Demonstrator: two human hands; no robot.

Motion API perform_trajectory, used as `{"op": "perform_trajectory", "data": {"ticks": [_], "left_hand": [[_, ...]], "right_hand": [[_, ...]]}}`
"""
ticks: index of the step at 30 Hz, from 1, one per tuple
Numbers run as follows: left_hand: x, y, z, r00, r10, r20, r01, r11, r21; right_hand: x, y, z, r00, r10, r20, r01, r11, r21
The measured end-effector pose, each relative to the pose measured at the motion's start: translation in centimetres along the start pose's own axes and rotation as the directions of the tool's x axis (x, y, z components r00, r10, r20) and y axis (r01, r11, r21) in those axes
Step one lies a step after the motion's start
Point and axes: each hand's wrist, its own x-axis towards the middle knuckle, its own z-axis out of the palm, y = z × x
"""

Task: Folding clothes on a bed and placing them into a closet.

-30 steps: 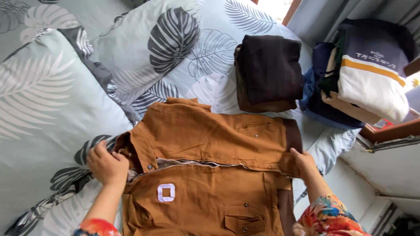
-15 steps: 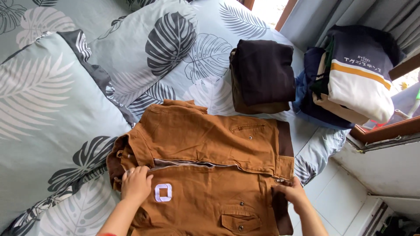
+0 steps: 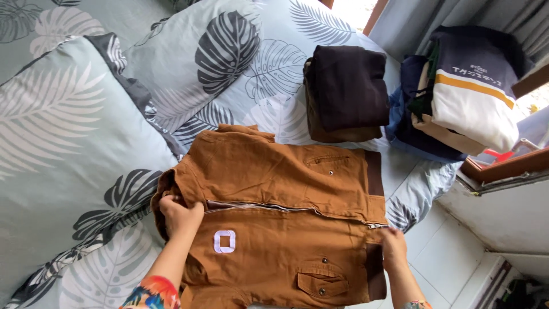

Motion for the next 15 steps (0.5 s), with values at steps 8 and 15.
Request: {"op": "perform_trajectory", "data": {"ticks": [8, 15], "left_hand": [[5.7, -3.4, 2.5, 0.922, -0.366, 0.125, 0.377, 0.776, -0.507], [4.5, -3.6, 0.0, 0.936, -0.050, -0.348, 0.040, 0.999, -0.035]], "right_hand": [[-1.3, -5.9, 3.6, 0.973, -0.147, -0.176, 0.150, 0.989, 0.004], [-5.0, -10.1, 6.2, 0.954, -0.258, -0.156, 0.144, 0.845, -0.515]]}}
